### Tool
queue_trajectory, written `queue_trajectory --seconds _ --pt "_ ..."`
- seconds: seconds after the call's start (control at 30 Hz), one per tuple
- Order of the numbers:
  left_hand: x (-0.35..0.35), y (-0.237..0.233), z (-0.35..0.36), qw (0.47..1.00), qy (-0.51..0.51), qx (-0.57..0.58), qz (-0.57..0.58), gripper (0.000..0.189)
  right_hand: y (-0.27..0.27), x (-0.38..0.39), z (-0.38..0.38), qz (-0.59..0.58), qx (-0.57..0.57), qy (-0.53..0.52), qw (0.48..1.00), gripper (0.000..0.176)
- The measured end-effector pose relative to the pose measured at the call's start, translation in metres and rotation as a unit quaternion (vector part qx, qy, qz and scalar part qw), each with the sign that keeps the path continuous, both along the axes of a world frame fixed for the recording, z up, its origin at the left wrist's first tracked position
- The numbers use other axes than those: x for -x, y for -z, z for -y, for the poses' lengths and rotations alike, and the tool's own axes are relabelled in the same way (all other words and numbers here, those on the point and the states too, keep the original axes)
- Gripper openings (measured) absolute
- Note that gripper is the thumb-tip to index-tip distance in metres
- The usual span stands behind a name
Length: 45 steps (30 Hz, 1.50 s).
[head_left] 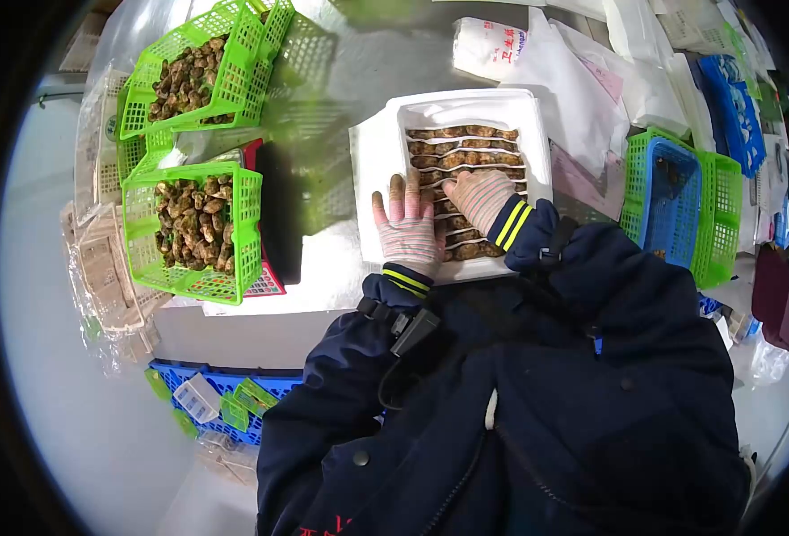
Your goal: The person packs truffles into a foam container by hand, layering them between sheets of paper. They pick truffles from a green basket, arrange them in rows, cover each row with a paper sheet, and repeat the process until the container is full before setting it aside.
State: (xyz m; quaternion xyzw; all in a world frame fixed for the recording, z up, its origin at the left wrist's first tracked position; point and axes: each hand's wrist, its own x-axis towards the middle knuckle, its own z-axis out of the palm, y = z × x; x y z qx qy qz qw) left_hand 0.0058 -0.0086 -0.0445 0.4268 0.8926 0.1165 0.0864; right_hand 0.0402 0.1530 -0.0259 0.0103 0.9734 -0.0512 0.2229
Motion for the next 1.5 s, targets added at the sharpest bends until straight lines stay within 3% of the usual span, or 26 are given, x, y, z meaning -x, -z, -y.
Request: queue_trajectory --seconds 0.17,0.47,0.67,0.8,0.87,0.93,1.07,1.2,1.27,1.33,1.5 --pt "0.000 -0.004 0.000 1.000 0.002 0.005 -0.003 0.065 -0.009 0.012 0.004 0.071 0.001 0.019 0.997 0.022" --pt "0.000 0.001 0.001 1.000 0.003 -0.015 -0.001 0.065 -0.005 0.020 0.005 0.079 -0.020 0.012 0.997 0.016" --pt "0.001 0.001 -0.001 0.999 0.003 -0.031 -0.007 0.060 -0.008 0.018 0.017 0.087 -0.004 0.069 0.994 0.026" --pt "0.002 -0.004 -0.002 1.000 0.003 -0.015 0.000 0.057 -0.007 0.026 0.015 0.131 -0.003 0.046 0.990 0.025" --pt "0.002 -0.002 -0.002 1.000 0.005 -0.019 -0.008 0.056 -0.004 0.025 0.013 0.035 -0.039 0.024 0.998 0.018" --pt "0.001 0.000 -0.001 1.000 0.005 -0.021 -0.016 0.056 0.001 0.024 0.012 0.034 -0.039 0.014 0.999 0.018" --pt "0.004 -0.011 -0.004 0.999 -0.003 -0.035 -0.021 0.056 0.000 0.021 0.009 0.087 -0.031 0.003 0.996 0.020" --pt "0.020 -0.037 -0.028 0.998 -0.017 -0.036 -0.049 0.056 0.003 0.024 0.014 0.117 -0.044 0.079 0.989 0.025" --pt "0.030 -0.026 -0.040 0.999 -0.018 -0.015 -0.037 0.056 -0.006 0.029 0.004 0.129 -0.013 0.079 0.988 0.025" --pt "0.037 -0.009 -0.045 0.999 -0.004 0.002 -0.046 0.052 0.005 0.027 -0.003 0.065 0.002 0.071 0.995 0.017" --pt "0.047 -0.001 -0.048 0.997 0.008 0.038 -0.066 0.042 -0.004 0.022 0.001 0.099 -0.012 0.041 0.994 0.018"
